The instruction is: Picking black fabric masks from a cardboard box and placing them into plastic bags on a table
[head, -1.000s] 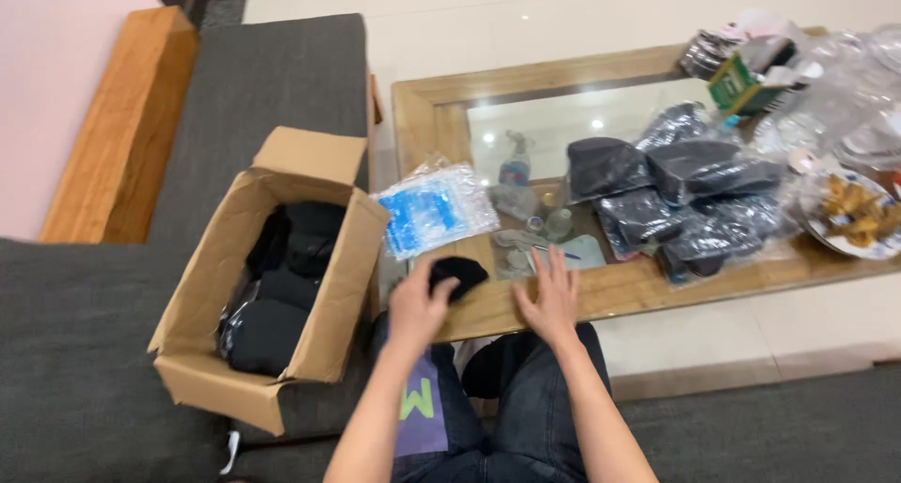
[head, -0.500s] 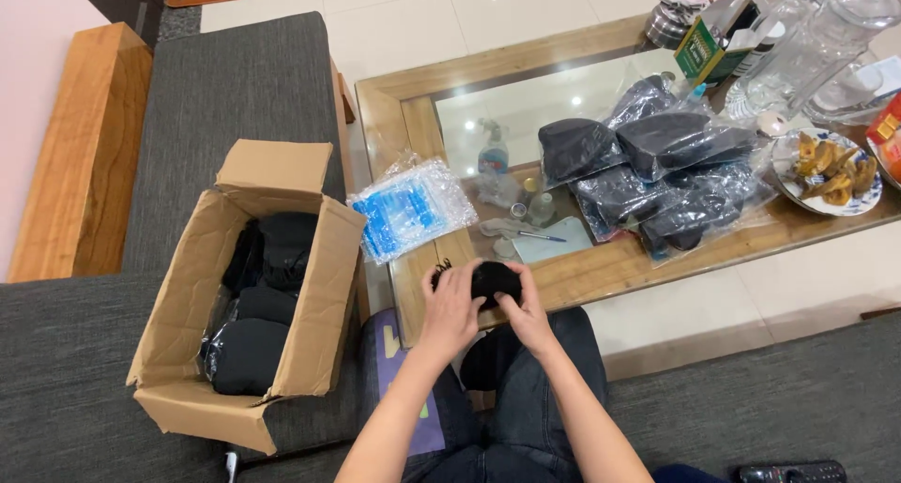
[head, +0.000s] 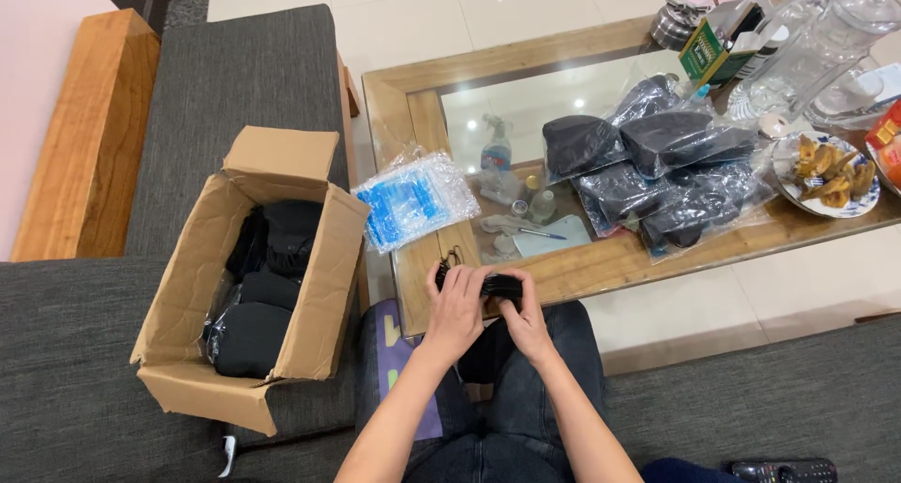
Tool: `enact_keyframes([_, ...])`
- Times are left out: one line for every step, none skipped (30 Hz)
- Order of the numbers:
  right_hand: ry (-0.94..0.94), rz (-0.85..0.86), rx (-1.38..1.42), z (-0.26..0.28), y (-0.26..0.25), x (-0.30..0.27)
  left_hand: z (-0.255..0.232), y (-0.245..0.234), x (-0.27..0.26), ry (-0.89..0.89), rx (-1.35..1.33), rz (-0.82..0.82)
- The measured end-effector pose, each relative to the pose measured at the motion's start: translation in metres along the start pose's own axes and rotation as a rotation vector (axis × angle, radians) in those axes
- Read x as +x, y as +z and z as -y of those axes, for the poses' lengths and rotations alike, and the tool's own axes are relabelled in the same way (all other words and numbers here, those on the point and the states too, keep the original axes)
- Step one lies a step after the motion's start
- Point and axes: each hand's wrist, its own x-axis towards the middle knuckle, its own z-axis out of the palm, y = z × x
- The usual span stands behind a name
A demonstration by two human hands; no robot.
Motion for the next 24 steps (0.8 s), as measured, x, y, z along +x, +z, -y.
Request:
enact_keyframes([-0.004, 0.000, 0.000, -0.003, 0.000, -0.003, -0.002, -0.003, -0.003, 0.002, 0.002, -0.003])
enact_keyframes([0.012, 0.003, -0.019, -0.005, 0.000, -0.003, -0.002, -0.007, -0.003, -0.054, -0.008, 0.014])
enact_keyframes([0.027, 0.005, -0.039, -0.008, 0.000, -0.003, -0.003, -0.010, -0.003, -0.109, -0.017, 0.030])
enact_keyframes([0.031, 0.002, -0.037, -0.009, 0.000, -0.002, -0.006, -0.013, -0.005, -0.108, -0.019, 0.036])
enact_keyframes([0.027, -0.039, -0.008, -0.011, -0.001, -0.001, -0.009, -0.016, -0.007, -0.161, -0.090, -0.024])
enact_keyframes([0.017, -0.078, 0.019, -0.011, -0.003, 0.005, -0.012, -0.018, -0.004, -0.214, -0.161, -0.090])
enact_keyframes([0.015, -0.080, 0.017, -0.016, -0.003, 0.005, -0.015, -0.019, -0.008, -0.212, -0.162, -0.092])
enact_keyframes([0.055, -0.146, 0.057, -0.022, -0.004, 0.007, -0.017, -0.020, -0.011, -0.428, -0.340, -0.113])
enact_keyframes([0.095, -0.212, 0.096, -0.027, -0.004, 0.008, -0.020, -0.021, -0.015, -0.644, -0.519, -0.134])
enact_keyframes([0.093, -0.215, 0.097, -0.022, -0.001, 0.007, -0.021, -0.016, -0.015, -0.641, -0.519, -0.133])
enact_keyframes([0.102, -0.253, 0.171, -0.017, 0.002, 0.006, -0.022, -0.011, -0.014, -0.883, -0.992, -0.122])
enact_keyframes([0.113, -0.287, 0.245, -0.012, 0.005, 0.004, -0.024, -0.005, -0.014, -1.115, -1.472, -0.105])
enact_keyframes([0.115, -0.287, 0.246, -0.005, 0.006, 0.002, -0.019, 0.004, -0.018, -1.117, -1.471, -0.105])
enact_keyframes([0.127, -0.266, 0.281, 0.001, 0.008, 0.001, -0.012, 0.013, -0.020, -1.158, -1.730, -0.105])
enact_keyframes([0.138, -0.245, 0.316, 0.008, 0.010, -0.001, -0.006, 0.022, -0.023, -1.188, -1.991, -0.103])
enact_keyframes([0.140, -0.249, 0.316, 0.016, 0.012, -0.004, -0.010, 0.015, -0.018, -1.190, -1.990, -0.097])
enact_keyframes([0.148, -0.210, 0.306, 0.024, 0.013, -0.007, -0.014, 0.007, -0.013, -1.222, -2.029, -0.142])
enact_keyframes([0.154, -0.170, 0.293, 0.032, 0.013, -0.008, -0.018, 0.001, -0.007, -1.249, -2.071, -0.188])
enact_keyframes([0.152, -0.173, 0.290, 0.051, 0.012, -0.014, -0.021, -0.007, -0.002, -1.248, -2.073, -0.184])
enact_keyframes([0.185, -0.143, 0.080, 0.069, 0.010, -0.019, -0.024, -0.014, 0.002, -1.262, -1.975, -0.159])
enact_keyframes([0.216, -0.113, -0.131, 0.087, 0.008, -0.024, -0.028, -0.022, 0.006, -1.273, -1.877, -0.135])
enact_keyframes([0.216, -0.109, -0.134, 0.082, 0.008, -0.026, -0.019, -0.003, 0.000, -1.274, -1.880, -0.139])
enact_keyframes([0.096, -0.138, -0.275, 0.076, 0.008, -0.028, -0.010, 0.015, -0.007, -1.272, -1.857, -0.196])
enact_keyframes([-0.027, -0.167, -0.410, 0.071, 0.009, -0.029, -0.001, 0.033, -0.014, -1.269, -1.831, -0.252])
